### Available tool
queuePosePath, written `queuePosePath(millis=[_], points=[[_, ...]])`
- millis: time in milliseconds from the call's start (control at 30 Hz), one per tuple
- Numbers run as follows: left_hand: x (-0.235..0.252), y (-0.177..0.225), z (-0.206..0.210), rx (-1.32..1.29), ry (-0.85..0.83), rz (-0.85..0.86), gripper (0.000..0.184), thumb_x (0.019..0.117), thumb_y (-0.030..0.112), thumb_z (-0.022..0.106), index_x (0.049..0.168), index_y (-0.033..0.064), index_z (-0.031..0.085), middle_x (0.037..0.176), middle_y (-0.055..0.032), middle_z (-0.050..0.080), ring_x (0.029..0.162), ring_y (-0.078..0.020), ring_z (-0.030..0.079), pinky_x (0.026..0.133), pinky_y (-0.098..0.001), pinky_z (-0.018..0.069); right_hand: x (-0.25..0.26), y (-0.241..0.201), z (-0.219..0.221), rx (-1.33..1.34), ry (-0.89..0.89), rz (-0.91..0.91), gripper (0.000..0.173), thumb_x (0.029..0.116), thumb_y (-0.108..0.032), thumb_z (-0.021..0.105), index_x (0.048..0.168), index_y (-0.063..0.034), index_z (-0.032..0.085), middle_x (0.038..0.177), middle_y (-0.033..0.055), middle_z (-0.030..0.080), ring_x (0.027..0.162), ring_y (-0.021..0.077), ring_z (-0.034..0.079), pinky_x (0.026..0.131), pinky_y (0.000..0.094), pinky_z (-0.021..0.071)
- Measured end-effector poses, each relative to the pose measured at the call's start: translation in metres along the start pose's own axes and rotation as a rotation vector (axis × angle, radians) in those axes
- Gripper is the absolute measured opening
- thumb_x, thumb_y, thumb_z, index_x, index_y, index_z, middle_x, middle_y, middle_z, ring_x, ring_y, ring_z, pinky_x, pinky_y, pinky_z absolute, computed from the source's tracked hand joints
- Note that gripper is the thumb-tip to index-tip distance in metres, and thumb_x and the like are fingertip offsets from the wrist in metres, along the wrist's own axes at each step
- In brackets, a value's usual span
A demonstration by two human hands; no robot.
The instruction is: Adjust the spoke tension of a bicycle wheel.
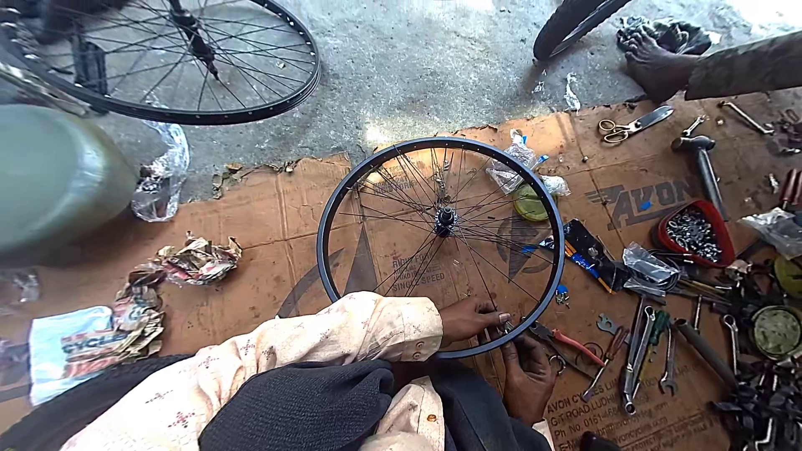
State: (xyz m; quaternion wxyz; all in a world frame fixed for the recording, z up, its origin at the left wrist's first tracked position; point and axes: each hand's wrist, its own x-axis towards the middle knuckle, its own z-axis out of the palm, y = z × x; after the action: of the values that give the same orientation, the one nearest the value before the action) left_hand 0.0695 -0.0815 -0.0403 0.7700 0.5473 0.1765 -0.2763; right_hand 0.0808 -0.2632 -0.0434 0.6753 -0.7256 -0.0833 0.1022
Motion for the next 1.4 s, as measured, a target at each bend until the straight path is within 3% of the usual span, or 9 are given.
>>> queuePosePath(millis=[167, 433, 567, 733, 900, 1067, 1233, 1400], points=[[-0.003, 0.006, -0.002, -0.032, -0.003, -0.017, 0.034, 0.1076, 0.035, 0.054, 0.108, 0.0046, 0.067, 0.089, -0.0017, 0.071, 0.070, -0.0053, 0.061, 0.066, -0.0214, 0.0481, -0.002, 0.005, 0.003, -0.046, 0.026, -0.104, 0.020, 0.0811, 0.009, 0.064, 0.101, 0.0066, 0.067, 0.090, 0.0054, 0.073, 0.078, 0.0097, 0.071, 0.077, 0.0240, 0.0621], [-0.006, 0.013, -0.002, -0.027, -0.005, -0.005, 0.032, 0.1079, 0.033, 0.054, 0.106, 0.0044, 0.067, 0.088, 0.0008, 0.069, 0.069, -0.0037, 0.058, 0.065, -0.0201, 0.0467, 0.000, 0.014, 0.000, -0.230, 0.042, -0.267, 0.015, 0.0847, -0.006, 0.065, 0.095, 0.0046, 0.069, 0.085, 0.0029, 0.071, 0.074, 0.0064, 0.069, 0.072, 0.0217, 0.0610], [-0.004, 0.010, -0.004, -0.019, -0.016, 0.000, 0.033, 0.1072, 0.034, 0.055, 0.105, 0.0041, 0.068, 0.088, -0.0005, 0.070, 0.071, -0.0051, 0.060, 0.066, -0.0218, 0.0477, -0.001, 0.013, 0.000, -0.218, 0.019, -0.258, 0.023, 0.0819, -0.005, 0.066, 0.102, 0.0060, 0.067, 0.090, 0.0048, 0.072, 0.078, 0.0090, 0.070, 0.075, 0.0243, 0.0620], [-0.005, 0.011, -0.003, -0.021, -0.008, -0.010, 0.031, 0.1075, 0.033, 0.055, 0.103, 0.0052, 0.068, 0.087, 0.0013, 0.069, 0.068, -0.0039, 0.057, 0.065, -0.0202, 0.0462, -0.001, 0.015, 0.001, -0.292, 0.063, -0.294, 0.016, 0.0833, -0.007, 0.065, 0.094, 0.0040, 0.070, 0.084, 0.0034, 0.072, 0.074, 0.0064, 0.069, 0.072, 0.0216, 0.0607], [-0.004, 0.008, -0.004, -0.014, -0.013, 0.001, 0.033, 0.1068, 0.035, 0.056, 0.103, 0.0049, 0.070, 0.088, 0.0008, 0.071, 0.070, -0.0037, 0.059, 0.065, -0.0203, 0.0457, -0.002, 0.010, 0.002, -0.258, 0.043, -0.278, 0.020, 0.0819, -0.006, 0.066, 0.100, 0.0046, 0.067, 0.088, 0.0035, 0.072, 0.076, 0.0073, 0.070, 0.074, 0.0228, 0.0615], [-0.004, 0.008, -0.004, -0.008, -0.005, -0.005, 0.031, 0.1066, 0.033, 0.057, 0.103, 0.0052, 0.070, 0.087, 0.0011, 0.071, 0.069, -0.0034, 0.058, 0.064, -0.0201, 0.0448, -0.002, 0.015, 0.000, -0.332, 0.067, -0.327, 0.015, 0.0835, -0.007, 0.065, 0.092, 0.0043, 0.071, 0.083, 0.0035, 0.072, 0.073, 0.0061, 0.069, 0.071, 0.0212, 0.0608], [-0.005, 0.010, -0.003, -0.004, 0.001, -0.011, 0.030, 0.1068, 0.033, 0.056, 0.102, 0.0055, 0.069, 0.086, 0.0017, 0.069, 0.068, -0.0028, 0.057, 0.064, -0.0194, 0.0451, -0.002, 0.014, 0.002, -0.267, 0.057, -0.298, 0.019, 0.0818, -0.007, 0.067, 0.098, 0.0040, 0.068, 0.087, 0.0039, 0.072, 0.076, 0.0076, 0.070, 0.074, 0.0231, 0.0616], [-0.005, 0.008, -0.003, 0.007, 0.010, 0.002, 0.032, 0.1062, 0.034, 0.057, 0.099, 0.0047, 0.069, 0.084, 0.0008, 0.070, 0.067, -0.0037, 0.057, 0.064, -0.0206, 0.0451, -0.001, 0.019, -0.001, -0.346, 0.066, -0.334, 0.014, 0.0839, -0.009, 0.065, 0.090, 0.0027, 0.071, 0.082, 0.0038, 0.072, 0.074, 0.0068, 0.069, 0.072, 0.0225, 0.0608]])
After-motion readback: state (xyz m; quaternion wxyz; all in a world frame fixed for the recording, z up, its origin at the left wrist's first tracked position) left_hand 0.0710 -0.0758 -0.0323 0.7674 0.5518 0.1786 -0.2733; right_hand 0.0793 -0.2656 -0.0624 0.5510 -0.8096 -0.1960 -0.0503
